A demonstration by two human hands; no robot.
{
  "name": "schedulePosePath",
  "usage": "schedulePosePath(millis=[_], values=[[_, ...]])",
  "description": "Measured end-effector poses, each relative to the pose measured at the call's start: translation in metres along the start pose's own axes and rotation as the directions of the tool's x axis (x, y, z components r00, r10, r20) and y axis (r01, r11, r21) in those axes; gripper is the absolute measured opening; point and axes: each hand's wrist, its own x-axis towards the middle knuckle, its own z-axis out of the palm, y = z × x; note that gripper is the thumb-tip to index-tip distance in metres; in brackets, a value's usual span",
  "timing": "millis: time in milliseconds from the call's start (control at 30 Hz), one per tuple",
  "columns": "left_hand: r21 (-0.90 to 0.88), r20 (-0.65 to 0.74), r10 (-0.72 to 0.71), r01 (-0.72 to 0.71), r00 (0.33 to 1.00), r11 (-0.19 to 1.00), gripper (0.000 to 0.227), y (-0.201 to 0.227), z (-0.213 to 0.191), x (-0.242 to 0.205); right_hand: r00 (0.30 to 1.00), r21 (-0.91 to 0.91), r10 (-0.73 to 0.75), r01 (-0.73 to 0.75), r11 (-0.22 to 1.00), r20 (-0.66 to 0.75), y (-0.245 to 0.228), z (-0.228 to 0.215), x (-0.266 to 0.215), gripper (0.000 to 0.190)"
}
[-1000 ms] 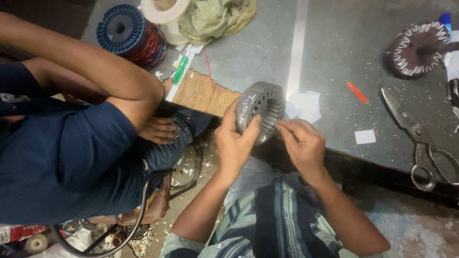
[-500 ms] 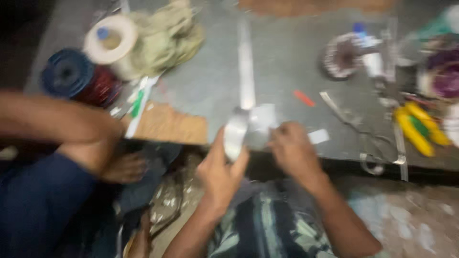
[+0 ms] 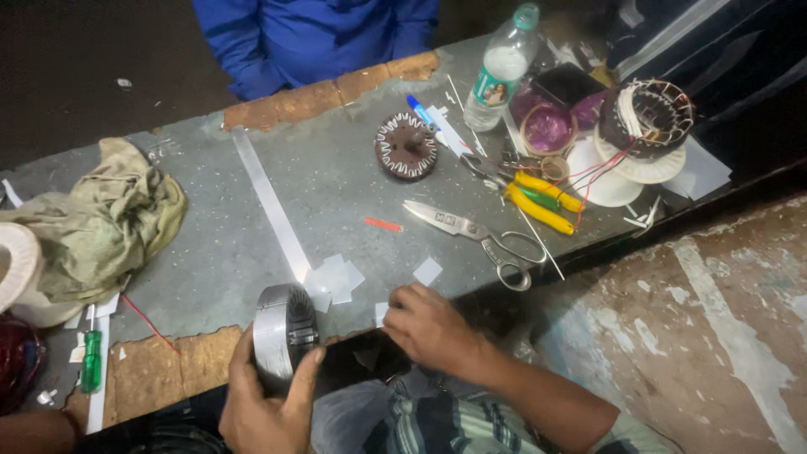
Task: The person uses a ruler to measure a strip of white insulation tape on a workbench, then uses scissors to cut the tape into smaller rectangular pieces. The person places the cut pieces into the slots of a motor stator.
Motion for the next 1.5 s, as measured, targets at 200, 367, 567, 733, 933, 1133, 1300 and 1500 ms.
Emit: schedulePosePath(millis=[200,367,567,733,933,1133,1300,1500], values=[[-0.3,0.054,0.352,-0.321,0.935,0.898,0.041,-0.003,-0.011,0.021,0.951,0.627,0.31,-0.228,0.745,-0.022,-0.004,0.006,0.008,0.01],[-0.318,0.224,0.347,-0.269,0.911,0.909,0.037,0.0,0.0,0.037,0.957,0.969,0.269,-0.16,0.191,0.105,-0.022,0.022,0.031,0.014],[-0.376,0.141,0.385,-0.311,0.912,0.873,0.026,-0.003,0.006,0.038,0.934,0.939,0.338,-0.212,0.271,0.113,-0.042,0.01,0.042,0.019],[-0.462,0.139,0.227,-0.139,0.964,0.876,0.018,-0.02,0.013,0.025,0.945,0.965,0.308,-0.173,0.195,0.107,-0.036,0.028,0.03,0.019],[-0.342,0.197,0.424,-0.344,0.884,0.875,0.021,-0.019,0.009,0.036,0.896,0.945,0.331,-0.222,-0.242,0.295,-0.023,0.033,0.04,0.011],[-0.367,0.129,0.343,-0.276,0.93,0.888,0.016,-0.014,0.013,0.028,0.903,0.898,0.141,-0.363,-0.25,0.405,-0.019,0.014,0.041,0.018],[-0.407,0.12,0.318,-0.246,0.94,0.88,0.012,-0.008,0.011,0.031,0.979,0.972,0.071,-0.197,0.131,0.189,-0.024,0.014,0.037,0.026],[-0.206,0.178,0.536,-0.501,0.825,0.841,0.042,-0.001,-0.003,0.043,0.941,0.93,0.22,-0.302,0.211,0.255,-0.006,0.029,0.032,0.015]])
